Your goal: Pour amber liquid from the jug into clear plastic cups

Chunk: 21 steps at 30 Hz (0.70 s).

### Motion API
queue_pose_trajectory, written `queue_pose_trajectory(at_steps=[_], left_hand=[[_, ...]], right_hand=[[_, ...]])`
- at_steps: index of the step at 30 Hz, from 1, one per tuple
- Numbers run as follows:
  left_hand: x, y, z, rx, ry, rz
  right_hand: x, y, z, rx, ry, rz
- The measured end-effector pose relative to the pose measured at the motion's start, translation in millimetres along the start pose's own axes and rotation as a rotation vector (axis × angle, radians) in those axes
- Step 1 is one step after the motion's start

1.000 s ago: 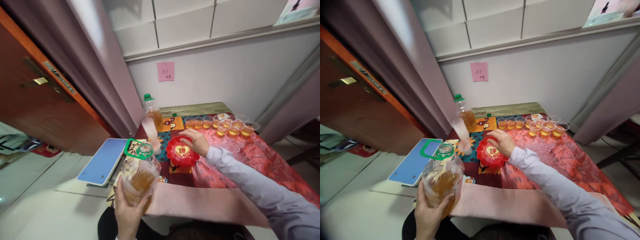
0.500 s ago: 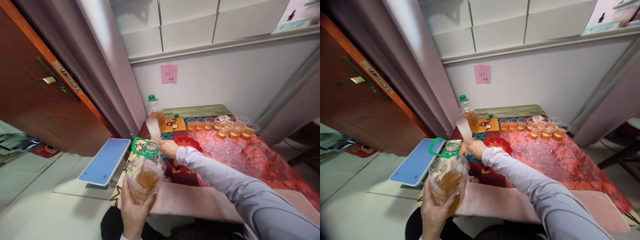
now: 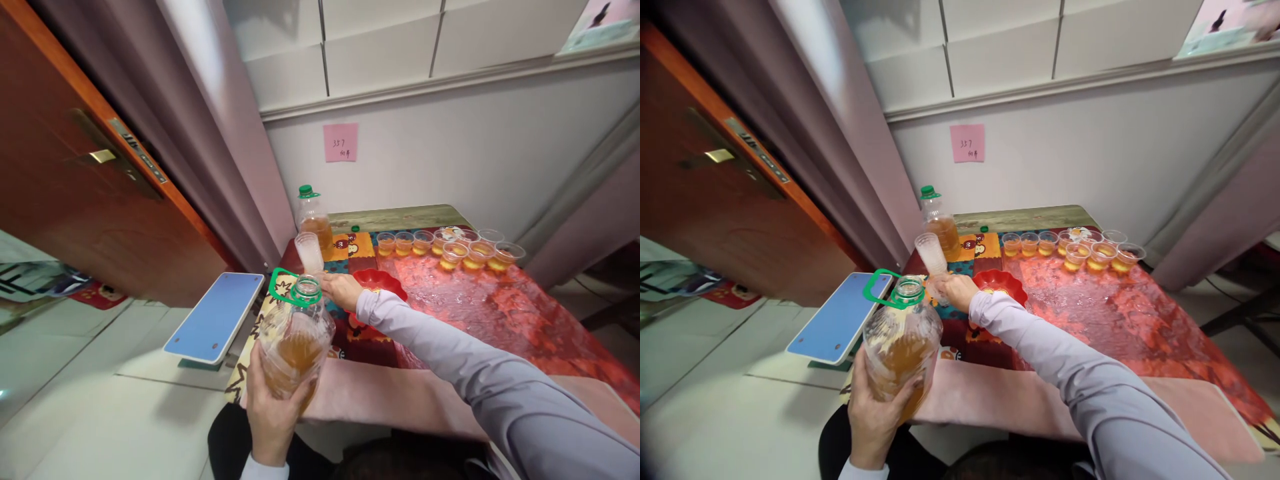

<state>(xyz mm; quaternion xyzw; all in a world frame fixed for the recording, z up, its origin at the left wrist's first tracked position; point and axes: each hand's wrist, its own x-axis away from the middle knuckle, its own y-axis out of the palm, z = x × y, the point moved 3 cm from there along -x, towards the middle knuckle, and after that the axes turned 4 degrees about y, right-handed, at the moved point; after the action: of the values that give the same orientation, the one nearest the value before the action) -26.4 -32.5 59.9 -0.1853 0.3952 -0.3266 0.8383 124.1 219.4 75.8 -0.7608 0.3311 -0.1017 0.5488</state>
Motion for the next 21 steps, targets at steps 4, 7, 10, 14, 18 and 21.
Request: queue_pose_trajectory(at_steps=[4,7,10,14,18,21], left_hand=[[0,-0.7,2,0.009,-0.008,-0.001],[0,-0.6,2,0.008,-0.006,-0.001],[0,-0.7,3,0.001,0.014,0.005],[1,-0.6,3,0.003,0.026,0.010],[0,0.1,4,-0.003,0.042,0.021],[-2,1.0,6,-0.016,0.051,0.015]], right_hand=[[2,-5,-2,0.003,0.045,-0.001],[2,-13,-6,-0.010,0.062,0.042],[6,-33,-4,-0.057,0.062,0.204],[37,-66,20,-0.096,0.037,0.467],[84,-64,64,-0.009,0.127,0.354],[110,-45,87,0.061,0.215,0.225]])
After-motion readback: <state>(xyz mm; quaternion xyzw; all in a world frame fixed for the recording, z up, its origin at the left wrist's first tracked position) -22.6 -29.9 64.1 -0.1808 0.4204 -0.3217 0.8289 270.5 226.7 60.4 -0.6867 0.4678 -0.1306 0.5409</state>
